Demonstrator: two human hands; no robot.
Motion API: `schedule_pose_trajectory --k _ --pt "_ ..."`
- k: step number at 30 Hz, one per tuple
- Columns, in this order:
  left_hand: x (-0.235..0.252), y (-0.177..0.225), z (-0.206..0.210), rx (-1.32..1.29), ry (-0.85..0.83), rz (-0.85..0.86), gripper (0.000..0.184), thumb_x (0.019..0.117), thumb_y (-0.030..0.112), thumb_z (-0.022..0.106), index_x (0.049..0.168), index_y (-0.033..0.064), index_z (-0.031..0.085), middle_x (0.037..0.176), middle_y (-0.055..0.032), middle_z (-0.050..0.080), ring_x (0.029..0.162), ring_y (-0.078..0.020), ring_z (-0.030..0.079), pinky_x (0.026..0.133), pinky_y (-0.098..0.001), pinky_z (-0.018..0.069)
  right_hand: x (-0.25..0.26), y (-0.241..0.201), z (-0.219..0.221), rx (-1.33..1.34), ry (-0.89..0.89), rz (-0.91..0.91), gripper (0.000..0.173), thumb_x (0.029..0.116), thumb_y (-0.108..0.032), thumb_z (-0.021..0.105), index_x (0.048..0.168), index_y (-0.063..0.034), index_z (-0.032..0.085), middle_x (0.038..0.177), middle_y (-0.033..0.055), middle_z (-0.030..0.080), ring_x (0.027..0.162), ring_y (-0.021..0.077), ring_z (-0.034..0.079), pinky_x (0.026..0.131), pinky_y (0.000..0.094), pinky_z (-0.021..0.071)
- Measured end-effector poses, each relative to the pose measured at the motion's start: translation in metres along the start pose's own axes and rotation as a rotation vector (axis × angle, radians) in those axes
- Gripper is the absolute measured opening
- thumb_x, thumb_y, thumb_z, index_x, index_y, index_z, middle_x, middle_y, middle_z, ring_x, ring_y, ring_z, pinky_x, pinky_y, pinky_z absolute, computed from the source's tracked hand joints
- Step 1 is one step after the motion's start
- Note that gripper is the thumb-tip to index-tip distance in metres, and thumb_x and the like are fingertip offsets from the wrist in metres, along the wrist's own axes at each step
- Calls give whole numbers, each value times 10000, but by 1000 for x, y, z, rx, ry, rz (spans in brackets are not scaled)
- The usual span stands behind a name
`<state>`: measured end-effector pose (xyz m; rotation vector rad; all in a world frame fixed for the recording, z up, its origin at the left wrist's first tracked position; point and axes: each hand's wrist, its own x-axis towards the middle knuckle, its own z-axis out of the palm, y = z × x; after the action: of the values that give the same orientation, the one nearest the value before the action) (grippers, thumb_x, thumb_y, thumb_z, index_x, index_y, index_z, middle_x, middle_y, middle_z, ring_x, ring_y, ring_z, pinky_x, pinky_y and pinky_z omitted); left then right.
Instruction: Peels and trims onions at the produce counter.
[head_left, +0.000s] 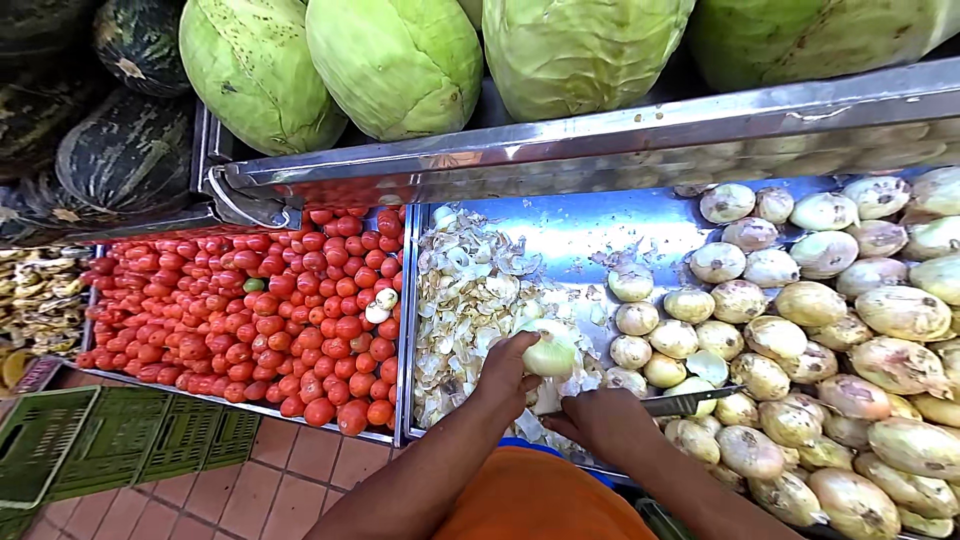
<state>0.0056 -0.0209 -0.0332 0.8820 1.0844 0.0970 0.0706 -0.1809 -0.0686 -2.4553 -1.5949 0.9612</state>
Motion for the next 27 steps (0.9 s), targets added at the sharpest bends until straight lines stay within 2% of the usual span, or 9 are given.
schedule_pose_trajectory --k 2,5,8,10,14,18,20,24,27 --pt "0 6 0 -26 -3 -5 393 1018 267 599 1339 46 548 1252 -235 633 1022 -359 692 835 -472 606 -1 2 0 14 -77 34 718 1016 -695 364 973 -43 661 886 199 698 912 408 706 748 608 536" --pt "-1 12 -2 -61 -22 13 408 1022 220 594 1379 57 483 1245 -253 624 1001 -369 697 826 -468 610 -13 6 -18 124 -12 84 576 1009 -603 512 988 -52 677 890 180 697 909 390 702 764 606 536" --pt "-1 10 -3 -68 -40 32 447 1006 162 596 1420 77 449 1246 -247 623 1022 -368 687 835 -476 602 -20 7 -26 196 326 90 616 934 -706 556 854 -106 672 702 81 641 695 292 682 611 529 542" --pt "0 7 -1 -48 -59 28 467 993 131 602 1433 88 451 1245 -238 627 1039 -365 681 848 -485 595 -16 3 -28 144 471 127 638 897 -753 565 832 -124 658 672 48 620 643 256 667 555 479 531" --pt "-3 0 6 27 -71 34 512 971 143 667 1432 79 454 1178 -217 662 989 -327 692 806 -450 592 -7 -5 -32 69 428 213 661 884 -774 563 896 -123 676 750 66 670 731 268 703 616 486 552" --pt "-4 -4 6 54 -50 39 515 982 284 696 1394 46 499 1168 -200 683 1004 -307 704 839 -442 601 -4 -3 -15 -5 421 78 689 959 -738 447 806 -101 659 664 105 638 662 316 698 557 519 540" --pt "-2 -2 3 9 -31 4 479 1000 340 659 1354 39 541 1204 -184 664 1030 -281 683 870 -411 577 -5 -3 -10 8 266 20 679 993 -693 433 891 -66 673 754 156 677 758 369 715 632 564 552" --pt "5 -3 -6 -76 -66 -62 433 1031 359 588 1319 35 582 1235 -176 654 1068 -267 670 900 -391 561 -9 4 -18 65 -43 -10 523 1029 -546 516 1075 -45 658 975 204 703 970 415 695 812 621 531" --pt "5 0 -12 -57 -137 -65 424 1053 346 521 1320 19 560 1216 -184 664 1074 -267 673 915 -396 556 -22 23 -37 308 74 81 566 939 -630 616 987 -71 692 845 146 684 853 350 687 771 596 536"
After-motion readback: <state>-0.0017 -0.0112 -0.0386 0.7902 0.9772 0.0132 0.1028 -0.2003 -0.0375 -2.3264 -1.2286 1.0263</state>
